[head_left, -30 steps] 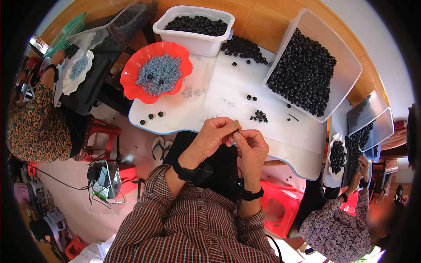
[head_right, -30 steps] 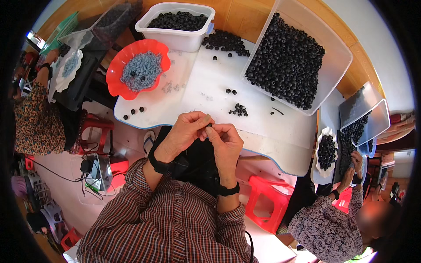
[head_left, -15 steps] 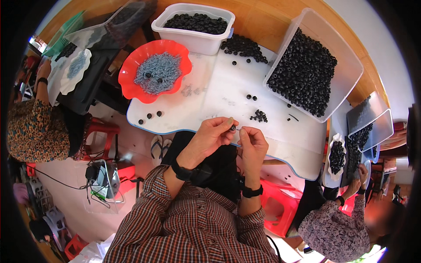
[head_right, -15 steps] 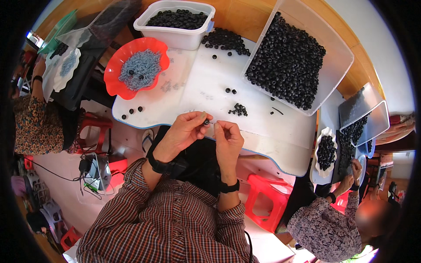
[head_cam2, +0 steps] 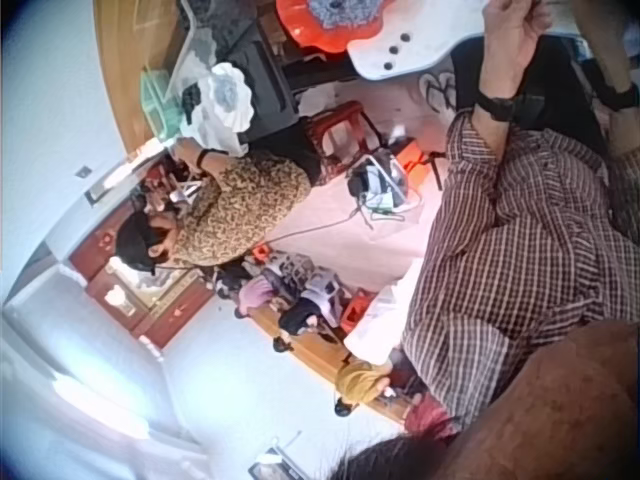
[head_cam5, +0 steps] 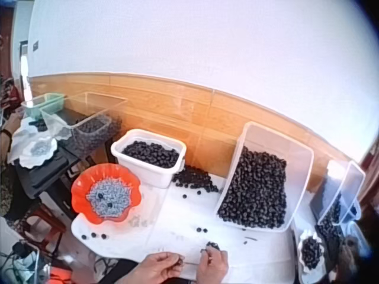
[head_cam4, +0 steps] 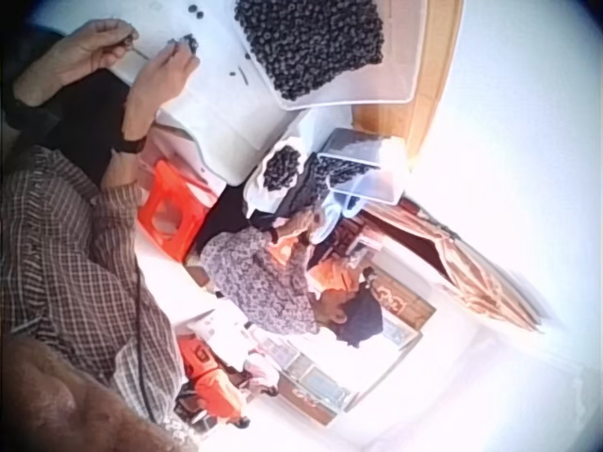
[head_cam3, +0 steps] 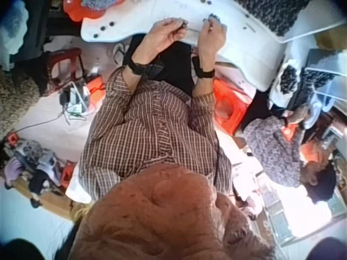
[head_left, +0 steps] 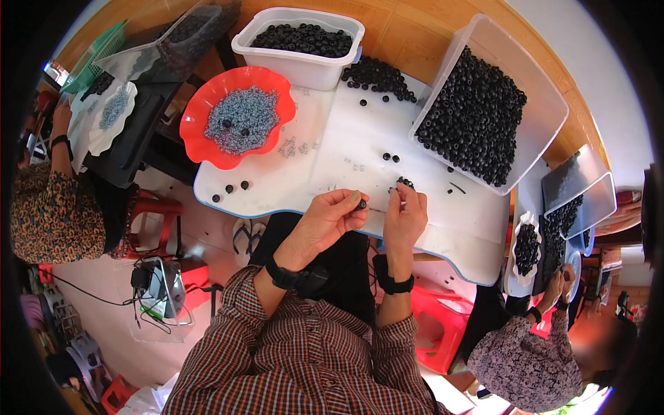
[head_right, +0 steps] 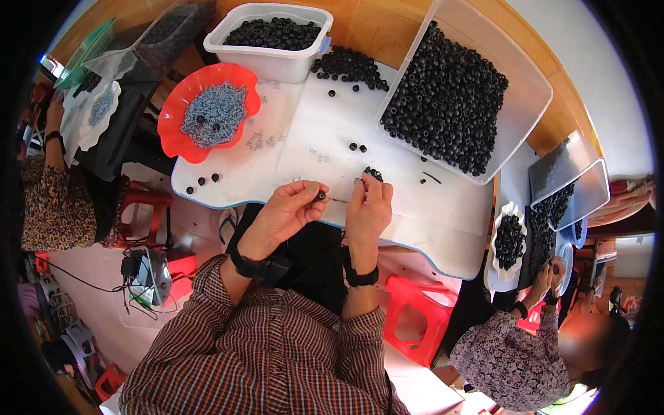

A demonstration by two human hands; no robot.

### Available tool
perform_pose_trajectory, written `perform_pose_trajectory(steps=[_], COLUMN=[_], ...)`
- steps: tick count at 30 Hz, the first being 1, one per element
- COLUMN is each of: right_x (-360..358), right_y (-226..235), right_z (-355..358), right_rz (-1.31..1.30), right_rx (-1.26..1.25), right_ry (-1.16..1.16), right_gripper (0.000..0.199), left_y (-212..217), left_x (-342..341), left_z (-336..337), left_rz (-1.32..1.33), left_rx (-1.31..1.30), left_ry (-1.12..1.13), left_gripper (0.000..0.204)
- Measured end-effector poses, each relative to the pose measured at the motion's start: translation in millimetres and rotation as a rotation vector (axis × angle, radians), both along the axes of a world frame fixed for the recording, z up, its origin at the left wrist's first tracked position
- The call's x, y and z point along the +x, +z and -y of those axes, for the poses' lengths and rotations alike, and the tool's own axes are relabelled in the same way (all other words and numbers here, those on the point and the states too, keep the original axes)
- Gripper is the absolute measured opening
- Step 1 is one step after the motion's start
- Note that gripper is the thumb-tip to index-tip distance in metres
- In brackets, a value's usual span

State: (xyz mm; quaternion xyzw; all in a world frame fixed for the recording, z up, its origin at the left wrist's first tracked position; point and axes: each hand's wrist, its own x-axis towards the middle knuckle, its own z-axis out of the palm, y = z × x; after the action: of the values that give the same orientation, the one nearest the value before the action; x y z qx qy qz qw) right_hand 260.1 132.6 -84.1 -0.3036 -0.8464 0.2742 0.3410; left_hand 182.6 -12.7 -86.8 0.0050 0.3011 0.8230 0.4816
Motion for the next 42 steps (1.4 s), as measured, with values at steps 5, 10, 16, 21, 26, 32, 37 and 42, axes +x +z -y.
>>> perform_pose_trajectory(steps=[5, 10, 16, 21, 26, 32, 37, 42], right_x=[-4, -4, -4, -1, 0, 1, 0, -1], right_y=[-1, -3, -2, -7, -7, -6, -8, -3], right_z=[0, 3, 6, 5, 10, 9, 5, 9], right_rz=[0.127, 0.176, 0.115, 0.077, 0.067, 0.108, 0.113, 0.097], right_rx=[0.138, 0.189, 0.237, 0.219, 0.206, 0.234, 0.239, 0.123], right_ry=[-0.004, 0.007, 0.044, 0.071, 0.040, 0.027, 0.050, 0.019], right_gripper=[0.013, 0.009, 0.007, 0.010, 0.016, 0.016, 0.015, 0.023], left_y=[0, -4, 1, -1, 0, 0, 2, 3], left_x=[-2, -2, 2, -1, -1, -1, 0, 0], left_z=[3, 1, 1, 4, 5, 6, 5, 6], left_rz=[-0.005, -0.008, -0.051, -0.025, -0.027, -0.033, -0.054, -0.051], left_rx=[0.020, 0.055, 0.018, 0.030, 0.019, 0.011, 0.004, 0.012], left_ry=[-0.003, 0.009, 0.027, -0.004, 0.006, 0.004, 0.022, 0.021], left_gripper=[0.025, 0.025, 0.023, 0.022, 0.023, 0.022, 0.022, 0.022])
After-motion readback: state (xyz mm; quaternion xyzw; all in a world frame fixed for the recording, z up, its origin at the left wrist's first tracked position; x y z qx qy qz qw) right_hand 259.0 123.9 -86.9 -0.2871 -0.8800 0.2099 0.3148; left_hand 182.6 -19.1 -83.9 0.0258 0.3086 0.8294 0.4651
